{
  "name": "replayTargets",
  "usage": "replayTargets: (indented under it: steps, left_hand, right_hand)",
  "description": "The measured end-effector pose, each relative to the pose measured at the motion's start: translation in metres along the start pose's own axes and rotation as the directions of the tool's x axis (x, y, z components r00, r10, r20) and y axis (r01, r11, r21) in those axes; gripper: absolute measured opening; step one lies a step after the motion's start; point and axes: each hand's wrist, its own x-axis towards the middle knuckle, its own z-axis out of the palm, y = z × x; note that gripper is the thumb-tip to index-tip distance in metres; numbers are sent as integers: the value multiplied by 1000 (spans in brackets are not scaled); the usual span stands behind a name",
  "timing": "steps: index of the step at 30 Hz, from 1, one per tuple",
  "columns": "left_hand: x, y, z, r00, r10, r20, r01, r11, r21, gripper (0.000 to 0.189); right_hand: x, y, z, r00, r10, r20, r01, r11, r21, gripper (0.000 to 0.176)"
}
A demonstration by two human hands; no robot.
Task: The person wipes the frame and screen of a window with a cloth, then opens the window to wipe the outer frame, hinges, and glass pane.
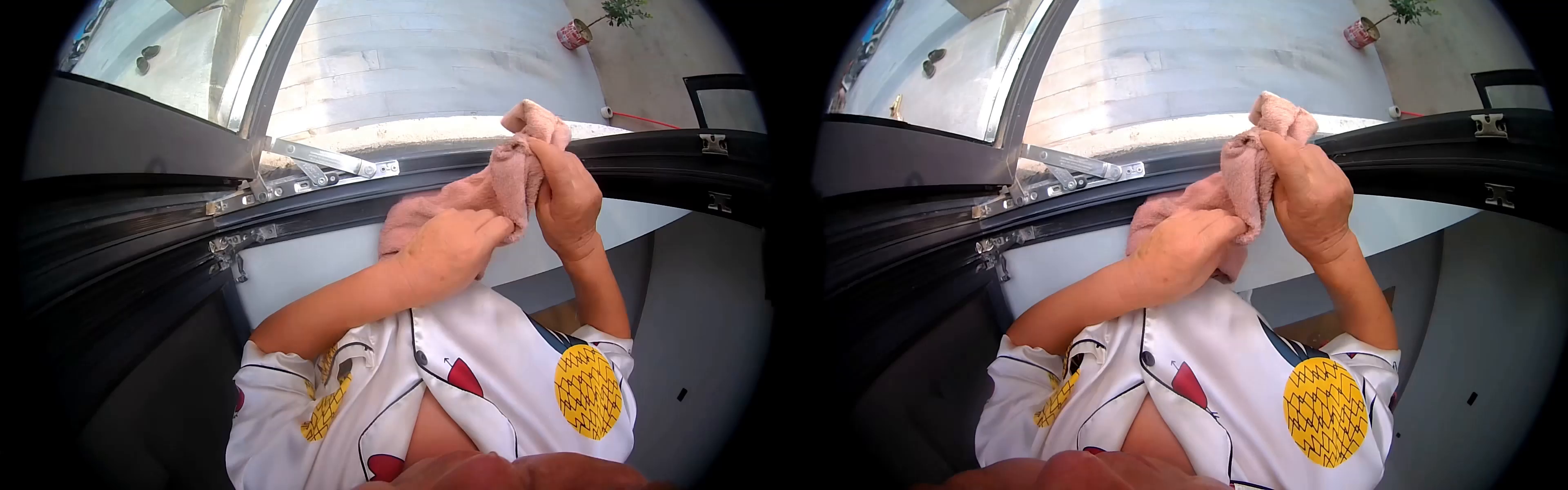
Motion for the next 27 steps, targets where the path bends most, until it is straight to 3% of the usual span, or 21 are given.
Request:
replayTargets:
  steps: [2, 5, 9, 10, 13, 15, 17, 18, 24, 27]
  left_hand:
    - [3, 15, 5, 995, 81, -49, -84, 995, -62, 18]
    - [8, 2, 17, 984, -133, 120, 144, 985, -97, 19]
    - [19, -5, 31, 992, -17, 125, 17, 1000, 1, 16]
    - [24, -7, 35, 988, -55, 146, 59, 998, -23, 16]
    - [36, -17, 47, 972, -125, 198, 138, 989, -52, 17]
    - [40, -26, 52, 973, -108, 203, 114, 993, -18, 17]
    - [35, -37, 56, 978, -112, 174, 110, 994, 21, 18]
    - [33, -40, 55, 981, -117, 157, 112, 993, 43, 19]
    - [27, -36, 30, 982, -189, -6, 189, 981, -46, 16]
    - [14, -36, 12, 944, -311, 106, 313, 950, -2, 25]
  right_hand:
    - [-15, -1, -13, 995, 52, -84, -56, 997, -47, 45]
    - [-49, 17, -13, 981, 189, 39, -174, 953, -247, 44]
    - [-53, 20, 0, 969, 241, 47, -211, 916, -341, 47]
    - [-52, 25, 4, 960, 272, 67, -235, 911, -339, 45]
    - [-42, 25, 14, 820, 521, 240, -432, 836, -338, 43]
    - [-43, 29, 23, 742, 570, 353, -423, 807, -412, 44]
    - [-41, 30, 27, 703, 591, 395, -449, 800, -398, 44]
    - [-40, 34, 30, 744, 538, 396, -388, 830, -400, 26]
    - [-30, 36, 40, 702, 535, 470, -374, 838, -396, 19]
    - [-29, 20, 33, 772, 425, 473, -341, 905, -256, 20]
